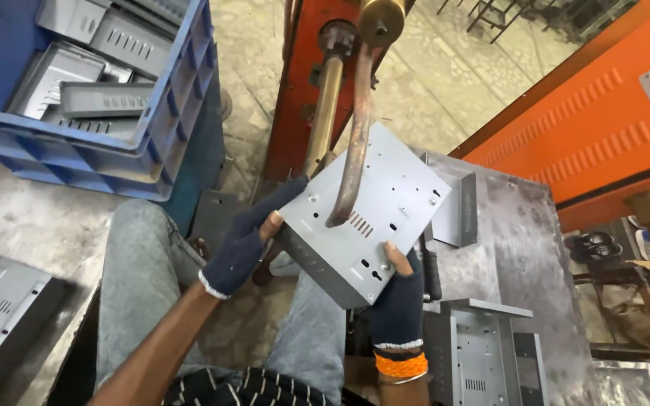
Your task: Assembling metal box components using a spot welding machine and a hammer.
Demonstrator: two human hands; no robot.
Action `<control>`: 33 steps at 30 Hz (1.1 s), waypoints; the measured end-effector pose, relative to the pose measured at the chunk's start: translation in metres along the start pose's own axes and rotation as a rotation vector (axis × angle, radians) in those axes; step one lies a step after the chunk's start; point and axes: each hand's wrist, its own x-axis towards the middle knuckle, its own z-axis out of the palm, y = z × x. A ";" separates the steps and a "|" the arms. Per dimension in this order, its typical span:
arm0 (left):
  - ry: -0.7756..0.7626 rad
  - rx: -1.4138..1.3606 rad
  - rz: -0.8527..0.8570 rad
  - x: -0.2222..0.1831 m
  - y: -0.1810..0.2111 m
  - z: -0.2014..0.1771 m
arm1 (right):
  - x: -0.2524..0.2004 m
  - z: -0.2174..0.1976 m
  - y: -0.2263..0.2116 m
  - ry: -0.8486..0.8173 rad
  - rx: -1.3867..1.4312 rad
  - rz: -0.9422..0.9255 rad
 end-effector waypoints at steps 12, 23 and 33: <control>0.077 0.070 0.172 0.014 0.010 0.028 | 0.035 0.004 -0.016 -0.016 0.037 -0.078; 0.071 -0.066 0.148 0.013 -0.018 0.028 | 0.033 0.004 -0.016 0.121 -0.211 -0.240; 0.166 -0.006 0.151 0.010 -0.026 0.036 | 0.021 0.018 -0.015 0.052 -0.205 -0.301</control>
